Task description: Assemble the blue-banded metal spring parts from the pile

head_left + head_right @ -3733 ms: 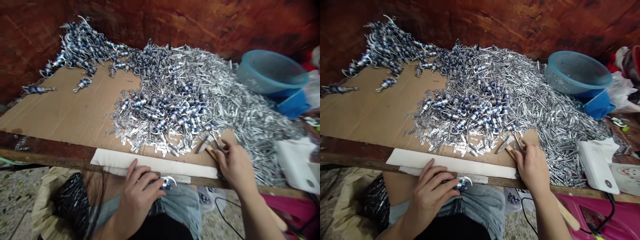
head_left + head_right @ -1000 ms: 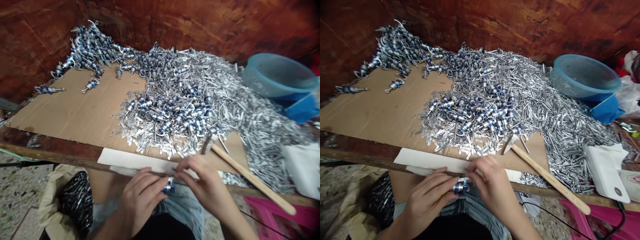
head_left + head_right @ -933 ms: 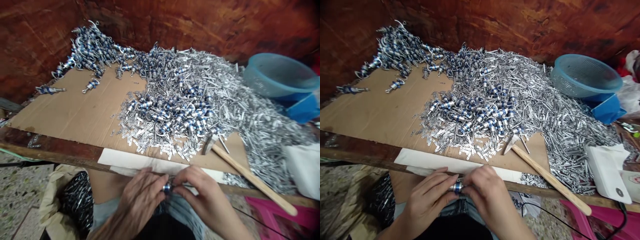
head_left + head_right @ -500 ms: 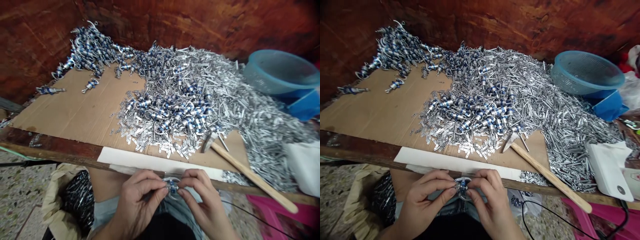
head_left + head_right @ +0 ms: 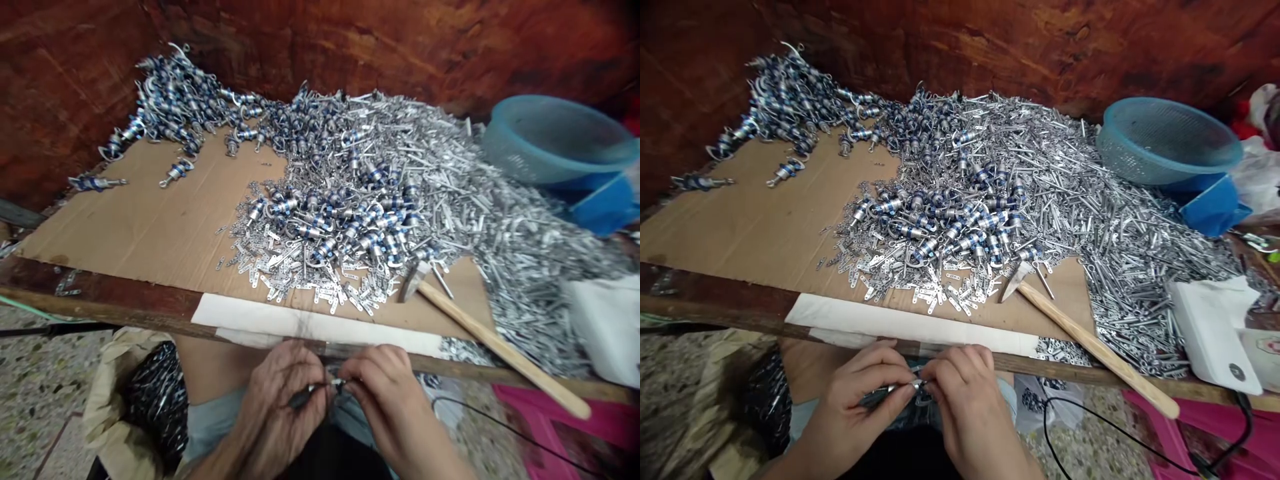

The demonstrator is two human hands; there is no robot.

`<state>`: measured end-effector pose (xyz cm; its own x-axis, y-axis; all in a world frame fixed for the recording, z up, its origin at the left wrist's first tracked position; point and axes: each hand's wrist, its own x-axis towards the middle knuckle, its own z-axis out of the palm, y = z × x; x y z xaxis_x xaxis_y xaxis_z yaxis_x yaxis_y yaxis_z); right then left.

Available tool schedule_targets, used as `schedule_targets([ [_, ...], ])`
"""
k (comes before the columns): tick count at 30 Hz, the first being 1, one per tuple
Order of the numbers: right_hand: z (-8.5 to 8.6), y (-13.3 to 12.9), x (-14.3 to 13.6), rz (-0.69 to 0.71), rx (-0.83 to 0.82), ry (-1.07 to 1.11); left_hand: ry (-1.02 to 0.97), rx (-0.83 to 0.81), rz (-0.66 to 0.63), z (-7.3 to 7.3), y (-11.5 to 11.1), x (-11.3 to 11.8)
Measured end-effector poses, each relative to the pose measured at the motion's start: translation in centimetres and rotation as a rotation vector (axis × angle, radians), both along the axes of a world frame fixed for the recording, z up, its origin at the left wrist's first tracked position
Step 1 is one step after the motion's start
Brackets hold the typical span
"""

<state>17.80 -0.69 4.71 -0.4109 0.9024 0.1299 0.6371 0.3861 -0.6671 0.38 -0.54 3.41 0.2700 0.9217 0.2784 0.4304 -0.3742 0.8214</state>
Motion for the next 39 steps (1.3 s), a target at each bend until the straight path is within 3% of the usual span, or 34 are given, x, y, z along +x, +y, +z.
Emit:
schedule_targets([
  [7, -1.8, 0.3, -0.2, -0.151, -0.147, -0.092, 0.301, 0.484, -0.006, -4.0, -0.1, -0.4],
  [11, -2.0, 1.5, 0.4, -0.215, -0.157, -0.152, 0.416, 0.509, -0.013, -5.4, -0.1, -0.6],
  [15, -1.4, 4.5, 0.9, -0.121, -0.110, -0.127, 0.453, 0.376, -0.001, -4.6, -0.2, -0.1],
  [18, -1.1, 7.1, 0.5, 0.001, 0.024, -0.264, 0.456, 0.301, 0.019, -3.5, -0.1, 0.3],
  [22, -0.5, 8.7, 0.0, 0.129, 0.016, -0.359, 0.393, 0.260, 0.038, -2.7, 0.1, 0.4],
  [28, 0.0, 5.1, 0.8, 0.055, -0.130, -0.089, 0.204, 0.245, 0.063, -2.9, 0.1, 0.1],
  [32, -1.1, 2.8, 0.2, 0.014, -0.219, -0.114, 0.146, 0.264, 0.072, -3.2, 0.2, 0.0],
  [36, -1.7, 3.0, -1.0, -0.131, -0.263, -0.097, 0.146, 0.311, 0.053, -3.3, 0.4, -0.2],
  [39, -1.5, 3.9, 0.0, -0.240, -0.272, 0.009, 0.181, 0.333, 0.035, -3.2, 0.5, -0.3],
])
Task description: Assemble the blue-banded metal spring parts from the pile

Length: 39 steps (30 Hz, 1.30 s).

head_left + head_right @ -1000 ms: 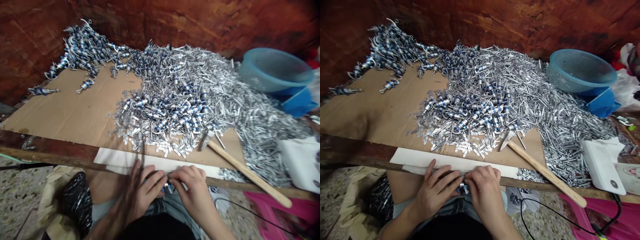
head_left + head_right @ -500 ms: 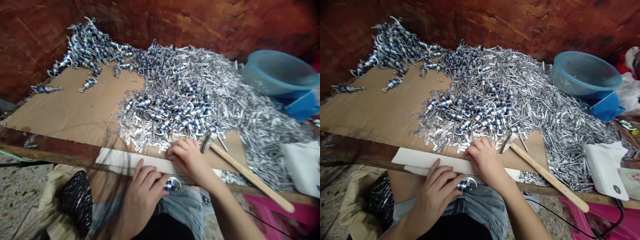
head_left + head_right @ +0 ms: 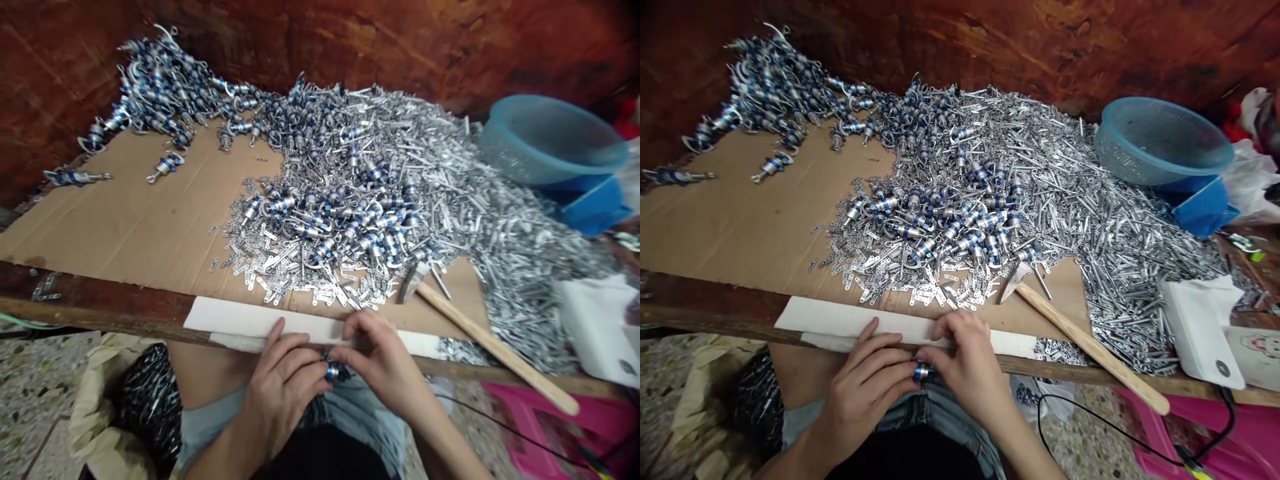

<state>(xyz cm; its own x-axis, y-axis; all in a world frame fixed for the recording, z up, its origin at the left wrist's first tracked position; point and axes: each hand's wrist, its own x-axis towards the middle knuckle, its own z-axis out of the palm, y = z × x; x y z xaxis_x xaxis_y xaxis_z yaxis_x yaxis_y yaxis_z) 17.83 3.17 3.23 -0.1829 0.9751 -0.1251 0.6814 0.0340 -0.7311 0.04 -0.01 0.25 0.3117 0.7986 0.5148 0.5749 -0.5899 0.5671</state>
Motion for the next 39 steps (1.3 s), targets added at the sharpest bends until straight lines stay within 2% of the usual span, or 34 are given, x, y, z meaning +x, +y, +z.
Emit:
schedule_targets([
  [3, -0.3, 1.2, 4.0, -0.252, 0.218, -0.048, -0.018, -0.028, 0.003, 0.3, 0.1, 0.1],
  [5, -1.1, 2.2, 7.7, -0.404, 0.401, -0.347, -0.049, -0.044, 0.016, 0.3, 0.0, 0.1],
  [6, -1.6, 2.6, 9.4, -0.421, 0.422, -0.493, -0.059, -0.048, 0.021, 0.3, 0.0, 0.2],
  [7, -2.0, 2.9, 10.7, -0.369, 0.404, -0.563, -0.066, -0.047, 0.023, 0.2, 0.0, 0.2],
  [9, -2.6, 3.2, 12.2, -0.258, 0.373, -0.612, -0.068, -0.043, 0.018, 0.1, 0.0, 0.2],
  [11, -2.4, 2.8, 11.8, -0.222, 0.423, -0.592, -0.053, -0.045, 0.004, 0.0, 0.0, 0.1],
  [14, -0.6, 0.6, 9.0, -0.235, 0.512, -0.573, -0.036, -0.057, -0.005, 0.1, -0.1, 0.1],
  [17, 1.6, -2.4, 5.9, -0.012, 0.411, -0.406, -0.057, -0.064, 0.015, 0.2, -0.2, 0.2],
  [19, 2.4, -4.0, 4.5, 0.087, 0.397, -0.275, -0.060, -0.060, 0.021, 0.3, -0.2, 0.2],
  [21, 2.4, -4.8, 3.7, 0.123, 0.396, -0.261, -0.032, -0.057, 0.009, 0.3, -0.1, 0.1],
  [25, 1.9, -4.9, 2.9, 0.242, 0.254, -0.393, 0.019, -0.042, -0.004, 0.3, 0.1, -0.1],
  [29, 2.0, -4.9, 2.4, 0.257, 0.304, -0.335, 0.018, -0.041, 0.006, 0.3, 0.1, 0.0],
  [31, 1.8, -4.7, 2.5, 0.253, 0.250, -0.370, 0.009, -0.031, 0.008, 0.4, 0.1, 0.0],
  [33, 1.3, -4.1, 3.3, 0.142, 0.239, -0.408, -0.009, -0.026, 0.010, 0.4, 0.1, 0.1],
  [37, -0.9, -1.2, 7.7, -0.304, 0.457, -0.646, -0.025, -0.023, -0.003, 0.2, 0.1, 0.2],
  [39, -2.0, 0.4, 9.8, -0.365, 0.521, -0.765, -0.029, 0.000, -0.011, 0.1, 0.1, 0.2],
])
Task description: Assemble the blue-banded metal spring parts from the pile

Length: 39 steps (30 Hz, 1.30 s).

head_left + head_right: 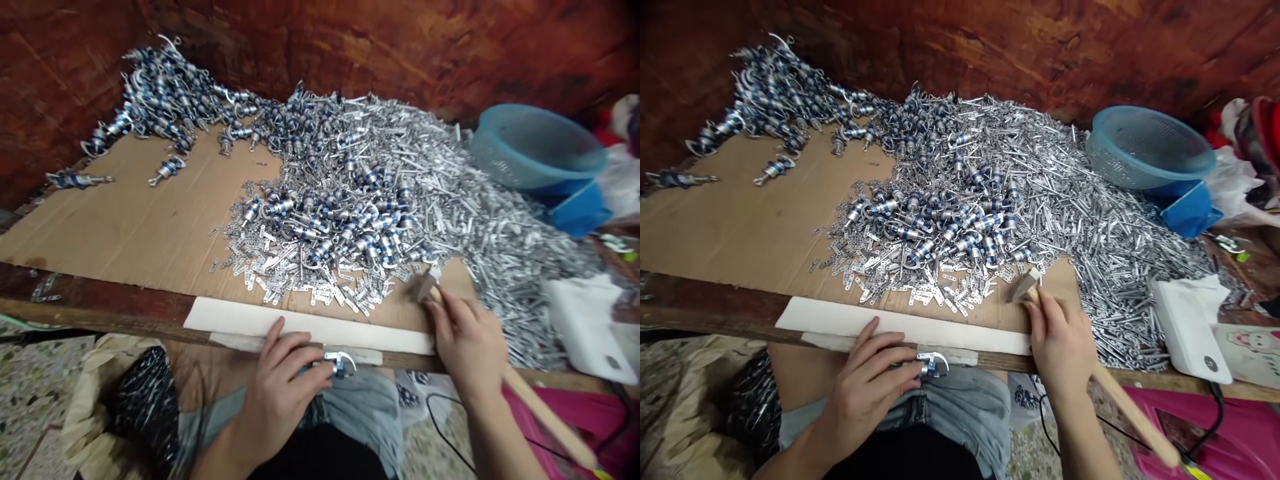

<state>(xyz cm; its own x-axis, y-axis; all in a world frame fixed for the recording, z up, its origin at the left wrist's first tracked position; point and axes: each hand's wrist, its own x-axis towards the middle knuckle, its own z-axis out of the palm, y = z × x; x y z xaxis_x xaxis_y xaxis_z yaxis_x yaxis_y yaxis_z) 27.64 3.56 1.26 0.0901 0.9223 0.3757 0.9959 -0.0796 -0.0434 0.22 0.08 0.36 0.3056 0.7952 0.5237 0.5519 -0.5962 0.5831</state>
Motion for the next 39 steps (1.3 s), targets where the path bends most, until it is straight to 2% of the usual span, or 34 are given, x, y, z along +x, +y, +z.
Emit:
schedule_targets([
  [2, -0.5, 1.1, 1.0, 0.000, 0.020, -0.033, -0.008, 0.012, -0.007, 0.0, 0.0, 0.0],
  [4, -0.2, 1.5, 0.2, 0.012, 0.078, 0.014, -0.031, -0.004, 0.002, 0.3, 0.1, 0.0],
  [7, 0.8, 1.2, -3.6, 0.175, 0.079, 0.206, -0.023, -0.022, -0.016, 1.0, 0.2, -0.1],
  [10, 1.3, 1.2, -8.2, 0.370, -0.131, 0.345, 0.037, -0.023, -0.058, 1.5, 0.1, -0.2],
  [12, 1.0, 1.6, -10.3, 0.361, -0.195, 0.315, 0.037, -0.030, -0.051, 1.5, 0.0, -0.2],
  [14, 0.7, 2.2, -11.3, 0.312, -0.208, 0.246, 0.006, -0.026, -0.022, 1.4, -0.1, -0.2],
  [16, 0.8, 2.4, -11.2, 0.294, -0.225, 0.230, -0.012, -0.024, -0.007, 1.3, -0.1, -0.3],
  [18, 1.5, 1.9, -10.7, 0.346, -0.243, 0.307, -0.020, -0.024, -0.008, 1.2, -0.1, -0.5],
  [21, 3.3, -0.2, -10.0, 0.530, -0.283, 0.424, -0.052, -0.022, 0.015, 1.4, 0.0, -0.5],
  [23, 4.3, -1.8, -10.0, 0.657, -0.277, 0.409, -0.072, -0.029, 0.033, 1.7, 0.0, -0.4],
  [26, 4.9, -3.3, -10.2, 0.751, -0.206, 0.334, -0.093, -0.047, 0.039, 2.1, 0.1, -0.1],
  [30, 4.6, -3.5, -10.1, 0.743, -0.191, 0.411, -0.087, -0.039, 0.021, 2.6, 0.3, -0.2],
  [34, 3.6, -3.5, -9.0, 0.668, -0.310, 0.611, -0.087, -0.057, 0.017, 2.7, 0.4, -0.4],
  [37, 2.8, -3.8, -8.5, 0.615, -0.331, 0.657, -0.193, -0.172, 0.056, 2.7, 0.2, -0.3],
  [39, 2.7, -4.0, -8.5, 0.615, -0.259, 0.627, -0.240, -0.267, 0.069, 2.8, 0.0, 0.0],
])
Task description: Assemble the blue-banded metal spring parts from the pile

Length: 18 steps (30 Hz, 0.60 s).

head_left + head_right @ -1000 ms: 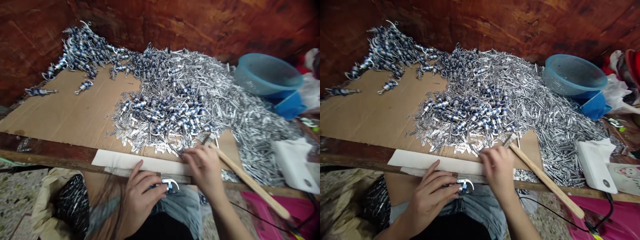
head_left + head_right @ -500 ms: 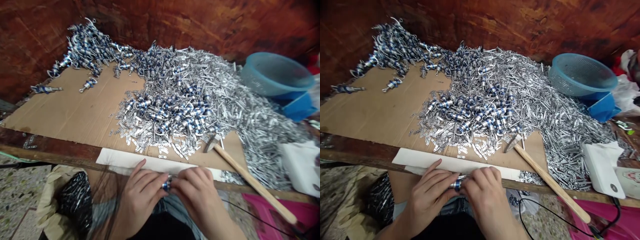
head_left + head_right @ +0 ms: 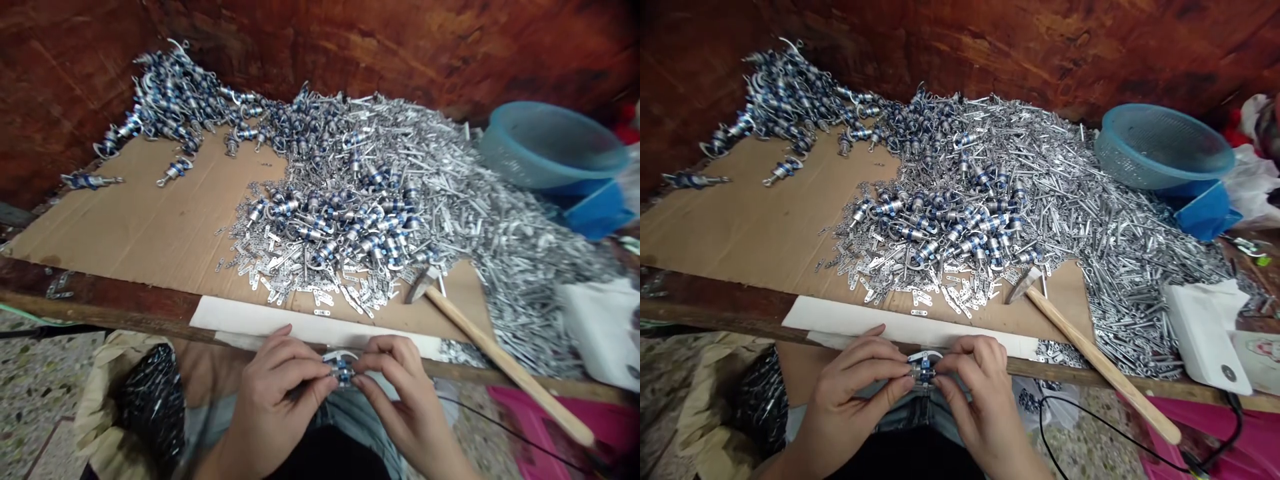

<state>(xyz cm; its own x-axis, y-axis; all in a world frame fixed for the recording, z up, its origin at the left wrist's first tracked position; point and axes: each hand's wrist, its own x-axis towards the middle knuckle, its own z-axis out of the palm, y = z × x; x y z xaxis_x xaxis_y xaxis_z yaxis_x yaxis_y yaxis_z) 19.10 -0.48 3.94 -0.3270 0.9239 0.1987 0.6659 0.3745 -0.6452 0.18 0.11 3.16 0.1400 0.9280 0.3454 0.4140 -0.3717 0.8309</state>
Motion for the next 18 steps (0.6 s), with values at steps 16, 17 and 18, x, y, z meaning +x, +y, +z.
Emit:
schedule_targets([
  [16, 0.6, 0.5, -0.7, 0.007, -0.326, -0.053, 0.241, 0.216, -0.075, -1.7, -0.8, 0.3],
  [17, 0.3, 0.6, -0.8, -0.014, -0.373, -0.059, 0.285, 0.275, -0.077, -2.3, -0.9, 0.3],
  [18, 0.0, 0.7, -0.8, -0.044, -0.398, -0.070, 0.337, 0.322, -0.091, -3.1, -1.0, 0.3],
])
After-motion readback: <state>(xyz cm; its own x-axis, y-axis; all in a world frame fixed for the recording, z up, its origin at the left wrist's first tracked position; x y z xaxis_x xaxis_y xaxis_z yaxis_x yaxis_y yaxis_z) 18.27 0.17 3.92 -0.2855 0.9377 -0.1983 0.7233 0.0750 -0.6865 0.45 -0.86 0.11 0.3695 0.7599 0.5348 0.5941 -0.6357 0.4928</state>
